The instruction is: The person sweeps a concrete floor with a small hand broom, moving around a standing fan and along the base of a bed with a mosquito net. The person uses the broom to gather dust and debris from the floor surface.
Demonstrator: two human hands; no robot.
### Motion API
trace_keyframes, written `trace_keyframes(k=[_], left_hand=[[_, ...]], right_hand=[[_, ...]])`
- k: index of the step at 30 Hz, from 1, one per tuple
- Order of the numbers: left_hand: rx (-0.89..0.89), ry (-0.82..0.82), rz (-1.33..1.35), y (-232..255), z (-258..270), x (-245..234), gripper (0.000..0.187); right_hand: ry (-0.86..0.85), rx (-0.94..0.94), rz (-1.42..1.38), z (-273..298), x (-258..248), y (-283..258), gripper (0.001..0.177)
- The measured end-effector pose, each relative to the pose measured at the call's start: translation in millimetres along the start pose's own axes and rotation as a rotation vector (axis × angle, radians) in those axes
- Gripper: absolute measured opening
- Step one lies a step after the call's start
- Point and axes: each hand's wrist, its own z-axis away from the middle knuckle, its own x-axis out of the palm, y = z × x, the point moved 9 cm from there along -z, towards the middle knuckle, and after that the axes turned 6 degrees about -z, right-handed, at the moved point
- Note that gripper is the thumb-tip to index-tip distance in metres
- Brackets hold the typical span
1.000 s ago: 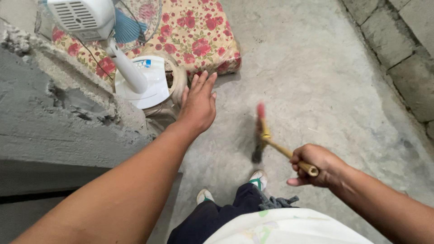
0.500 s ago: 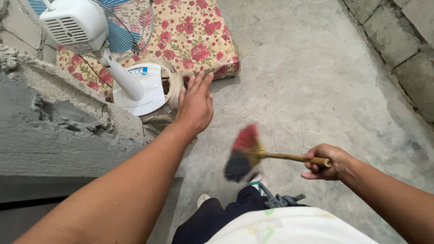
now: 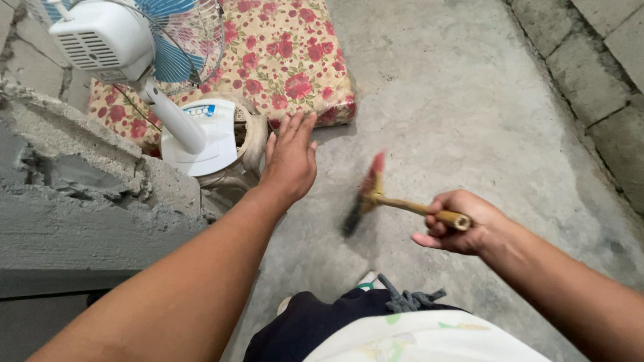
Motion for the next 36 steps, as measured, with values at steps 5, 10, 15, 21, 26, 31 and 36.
trace_keyframes(k=[5,10,15,21,26,31,36], left_hand=[[-0.014,-0.004,0.005,4.2,-5.1,3.2,0.055],[-0.029,-0.013,-0.015,-0.6,-7.5,3.2,0.056],[-0.046,-0.011,-0.009,-9.1,-7.6,3.7,0.055],[-0.023,-0.022,0.015,-15.3,-20.6,7.1,0.056],[0.028,-0.038,0.027,-21.3,-55.2,12.8,0.054],[0.056,-0.058,0.057,-32.5,-94.5,12.0,0.052],[0.088,-0.046,0.048,-54.4,-130.1,-0.2,0.059]], right_hand=[[-0.040,0.045,-0.092,-62.1,0.0,-17.7,0.003],[0.075,0.053,-0.151,-112.3,-60.7,-41.2,0.004],[0.277,-0.022,-0.048,-107.3,-108.9,-60.7,0.002],[0.195,-0.067,-0.096,-71.1,-71.5,-78.3,0.005],[0.111,-0.101,-0.087,-41.3,-2.1,-72.7,0.004],[-0.034,-0.049,-0.119,-44.0,83.0,-58.3,0.003],[-0.039,0.006,-0.120,-86.6,127.0,-60.0,0.003]])
